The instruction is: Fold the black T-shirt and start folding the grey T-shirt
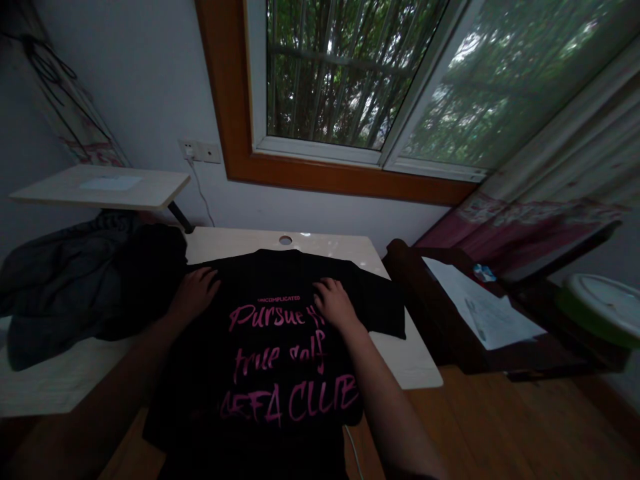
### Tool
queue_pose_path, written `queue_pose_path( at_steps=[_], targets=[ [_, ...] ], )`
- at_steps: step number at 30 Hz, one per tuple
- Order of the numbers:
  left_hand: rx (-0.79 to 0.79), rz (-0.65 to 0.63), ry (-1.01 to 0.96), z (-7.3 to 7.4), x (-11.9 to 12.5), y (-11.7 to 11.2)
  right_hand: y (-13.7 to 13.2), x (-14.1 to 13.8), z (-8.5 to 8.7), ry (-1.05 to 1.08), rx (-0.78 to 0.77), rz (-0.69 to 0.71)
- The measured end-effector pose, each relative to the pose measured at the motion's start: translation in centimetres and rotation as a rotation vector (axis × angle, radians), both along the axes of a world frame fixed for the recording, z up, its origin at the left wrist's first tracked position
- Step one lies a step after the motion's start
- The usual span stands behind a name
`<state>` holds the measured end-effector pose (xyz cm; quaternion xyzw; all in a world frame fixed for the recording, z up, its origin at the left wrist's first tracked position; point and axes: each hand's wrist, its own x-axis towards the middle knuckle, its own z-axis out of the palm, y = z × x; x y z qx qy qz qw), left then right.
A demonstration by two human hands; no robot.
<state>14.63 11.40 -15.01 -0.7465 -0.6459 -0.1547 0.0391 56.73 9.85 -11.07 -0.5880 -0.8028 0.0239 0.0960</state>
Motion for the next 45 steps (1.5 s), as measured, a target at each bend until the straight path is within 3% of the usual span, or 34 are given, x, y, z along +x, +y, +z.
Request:
queue_pose_path(
  at_steps=[6, 10, 13, 17, 23, 29, 37, 45],
  targets=[
    [-0.015, 0.042, 0.018, -0.5, -2.9, 1.2, -0.1, -4.0, -0.3, -0.02, 0.01, 0.024],
    [-0.018, 0.056, 0.002, -0.1, -3.7, 2.6, 0.6, -4.5, 0.0, 0.008, -0.01, 0.033],
    [0.03, 0.034, 0.008, 0.7, -2.9, 3.6, 2.5, -4.2, 0.2, 0.049, 0.022, -0.007],
    [0.05, -0.055, -0.045, 1.3, 0.1, 4.6, 5.7, -4.2, -0.4, 0.045, 0.051, -0.06],
    [0.059, -0.039, -0.076, -0.3, 3.4, 5.9, 8.8, -3.5, -2.1, -0.026, 0.112, -0.098],
    [0.04, -0.076, -0.017, -1.2, 3.0, 8.0, 11.0, -1.7, -3.3, -0.026, 0.151, -0.094],
    [-0.053, -0.062, 0.076, -1.1, 2.8, 10.5, 13.8, -0.6, -4.9, -0.012, 0.138, -0.093],
    [-0.06, -0.049, 0.052, -0.9, 2.9, 10.7, 13.3, 0.1, -5.1, 0.004, 0.126, -0.075]
  ],
)
